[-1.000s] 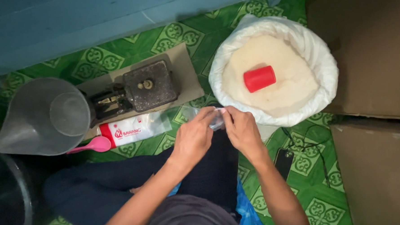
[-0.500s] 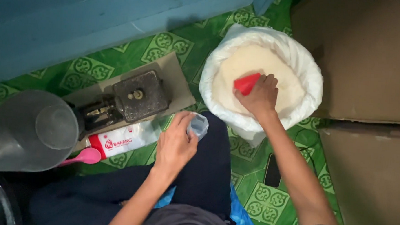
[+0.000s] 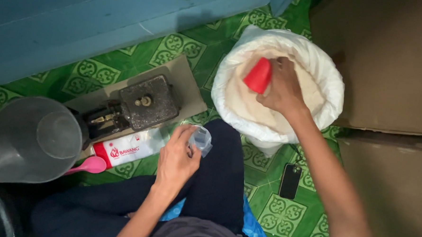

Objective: The person scoops white powder from a large bag using a red cup, pours it into small clear plastic bags, and places the filled bags into a black tub.

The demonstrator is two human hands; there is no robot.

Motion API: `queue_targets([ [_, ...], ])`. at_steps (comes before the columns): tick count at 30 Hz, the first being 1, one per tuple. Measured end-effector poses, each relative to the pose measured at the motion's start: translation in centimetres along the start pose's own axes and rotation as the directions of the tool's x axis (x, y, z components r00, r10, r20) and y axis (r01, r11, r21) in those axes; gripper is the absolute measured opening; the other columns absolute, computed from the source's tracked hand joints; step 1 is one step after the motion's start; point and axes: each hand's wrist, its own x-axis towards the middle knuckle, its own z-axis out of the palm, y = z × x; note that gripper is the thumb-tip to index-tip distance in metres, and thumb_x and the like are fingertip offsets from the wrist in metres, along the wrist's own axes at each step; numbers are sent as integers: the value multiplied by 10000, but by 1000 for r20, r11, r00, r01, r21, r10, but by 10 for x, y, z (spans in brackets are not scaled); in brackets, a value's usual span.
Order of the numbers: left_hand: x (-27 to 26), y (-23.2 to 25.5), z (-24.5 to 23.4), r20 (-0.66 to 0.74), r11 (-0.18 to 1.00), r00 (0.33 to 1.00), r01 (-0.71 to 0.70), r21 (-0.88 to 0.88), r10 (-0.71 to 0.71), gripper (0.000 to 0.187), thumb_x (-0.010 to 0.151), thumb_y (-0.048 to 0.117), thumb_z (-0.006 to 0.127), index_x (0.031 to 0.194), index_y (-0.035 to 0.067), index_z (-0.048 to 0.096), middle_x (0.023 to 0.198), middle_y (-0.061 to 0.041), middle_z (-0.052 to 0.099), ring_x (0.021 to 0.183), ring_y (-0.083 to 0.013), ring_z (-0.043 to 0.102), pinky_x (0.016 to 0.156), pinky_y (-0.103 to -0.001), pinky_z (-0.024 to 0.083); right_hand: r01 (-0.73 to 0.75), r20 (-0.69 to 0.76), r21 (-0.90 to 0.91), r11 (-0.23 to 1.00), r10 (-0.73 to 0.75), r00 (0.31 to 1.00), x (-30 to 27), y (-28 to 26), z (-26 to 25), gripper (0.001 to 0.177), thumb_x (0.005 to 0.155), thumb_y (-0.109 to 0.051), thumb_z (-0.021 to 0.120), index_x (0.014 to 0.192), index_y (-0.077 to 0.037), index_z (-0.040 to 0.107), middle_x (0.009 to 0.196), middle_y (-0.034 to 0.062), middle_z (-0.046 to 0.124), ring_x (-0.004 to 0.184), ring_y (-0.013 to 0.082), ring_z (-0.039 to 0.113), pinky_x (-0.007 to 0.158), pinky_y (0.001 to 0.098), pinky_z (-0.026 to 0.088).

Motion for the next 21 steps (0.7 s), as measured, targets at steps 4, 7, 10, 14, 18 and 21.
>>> queue_targets([
  [4, -1, 4, -2, -8, 1000, 1000, 3, -2, -3, 443, 745, 132, 597, 1183, 183, 648, 1246, 61, 587, 720, -328, 713, 666, -500, 597, 271, 2, 77, 960, -272, 962, 10, -3, 14, 923, 543, -186, 822, 1321, 128, 439, 1241, 374, 467, 1172, 562, 461, 971, 559, 446],
  [7, 1, 8, -5, -11, 1000, 1000, 4, -20, -4, 431, 747, 128, 594, 1173, 161, 648, 1245, 51, 585, 717, -326, 717, 651, -507, 597, 412, 36, -19, 911, -411, 911, 13, 8, 30, 926, 586, -275, 762, 1363, 95, 423, 1294, 331, 477, 1222, 510, 451, 962, 526, 442],
  [10, 3, 12, -7, -18, 1000, 1000, -13, -15, 12, 423, 740, 113, 586, 1157, 124, 662, 1242, 18, 596, 710, -349, 712, 633, -522, 586, 435, 215, -1, 900, -425, 879, 2, 7, 17, 916, 556, -258, 754, 1360, 65, 456, 1263, 285, 519, 1207, 477, 481, 935, 509, 451],
  [14, 17, 30, -10, -64, 988, 986, -154, 1, 154, 421, 729, 106, 603, 1146, 126, 649, 1231, -11, 577, 767, -389, 698, 627, -548, 587, 146, 251, 102, 984, -168, 953, -7, 19, 7, 676, 524, -377, 812, 1061, -4, 642, 1023, 207, 650, 992, 414, 636, 830, 473, 507],
  [18, 42, 56, -12, -102, 959, 953, -283, 23, 284, 424, 720, 99, 601, 1140, 134, 650, 1175, -13, 595, 765, -382, 699, 630, -521, 589, -143, 247, 330, 933, 61, 967, -24, 37, -13, 378, 640, -285, 760, 848, 29, 721, 852, 245, 711, 871, 429, 695, 737, 517, 517],
  [21, 67, 83, -19, -23, 938, 938, -347, -21, 346, 444, 735, 92, 580, 1177, 102, 629, 1191, -53, 578, 922, -422, 671, 737, -568, 573, -417, 301, 321, 850, 326, 896, -41, 18, -39, 657, 740, -347, 724, 1174, 126, 581, 1141, 347, 577, 1116, 481, 583, 934, 548, 470],
])
